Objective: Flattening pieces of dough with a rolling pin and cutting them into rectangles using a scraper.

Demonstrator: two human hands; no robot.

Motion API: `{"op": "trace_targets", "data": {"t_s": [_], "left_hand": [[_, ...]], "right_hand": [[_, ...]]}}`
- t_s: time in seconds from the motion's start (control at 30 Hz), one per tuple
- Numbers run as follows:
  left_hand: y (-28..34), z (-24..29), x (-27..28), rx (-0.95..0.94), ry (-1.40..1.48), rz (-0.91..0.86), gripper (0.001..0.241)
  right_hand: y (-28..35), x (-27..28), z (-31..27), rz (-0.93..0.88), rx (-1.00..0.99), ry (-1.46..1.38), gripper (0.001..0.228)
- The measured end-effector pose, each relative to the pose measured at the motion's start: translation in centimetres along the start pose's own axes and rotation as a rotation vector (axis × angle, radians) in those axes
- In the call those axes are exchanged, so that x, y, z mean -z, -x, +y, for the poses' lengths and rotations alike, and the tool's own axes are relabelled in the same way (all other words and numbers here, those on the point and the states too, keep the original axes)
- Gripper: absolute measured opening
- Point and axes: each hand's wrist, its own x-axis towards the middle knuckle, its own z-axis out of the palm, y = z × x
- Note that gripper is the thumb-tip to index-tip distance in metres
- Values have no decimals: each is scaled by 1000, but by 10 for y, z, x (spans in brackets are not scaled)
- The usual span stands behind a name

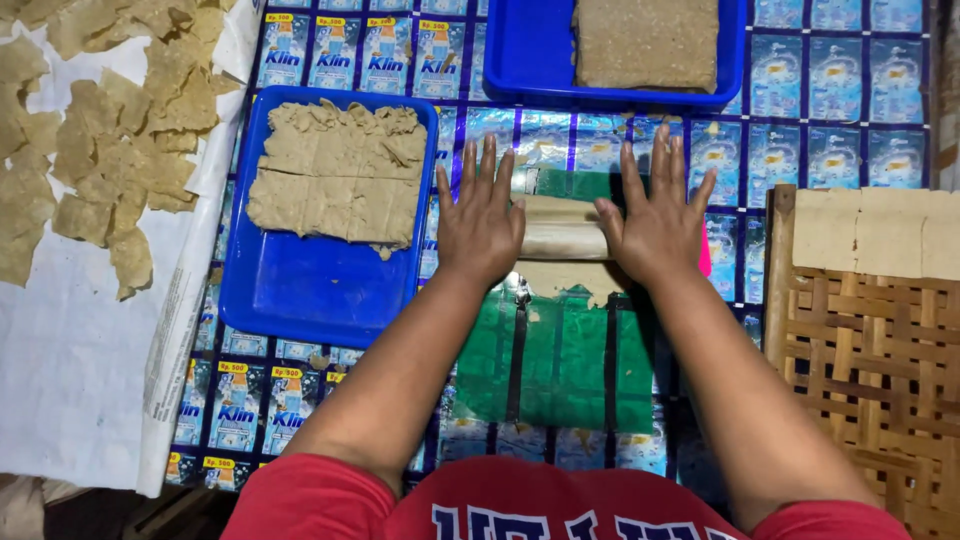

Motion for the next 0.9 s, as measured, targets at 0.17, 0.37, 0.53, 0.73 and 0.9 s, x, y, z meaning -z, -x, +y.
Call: {"op": "trace_targets", "data": {"t_s": [0.17,0.37,0.53,0.73,0.9], "left_hand": [[47,1,-13,-39,1,-29,60],[109,-8,-40,-137,-25,16,60],[133,-9,-49,-162,-12,5,60],[69,-9,-46,-130,-26,112,65],[17,-4,-17,-146,76,131,55]], "right_hand": [[55,-15,0,114,71,-6,74],[123,-31,-5,239,177,101,80],[146,-31,-14,222,138,75,85],[84,-35,5,215,160,57,84],[32,-8,2,247,157,0,68]]}}
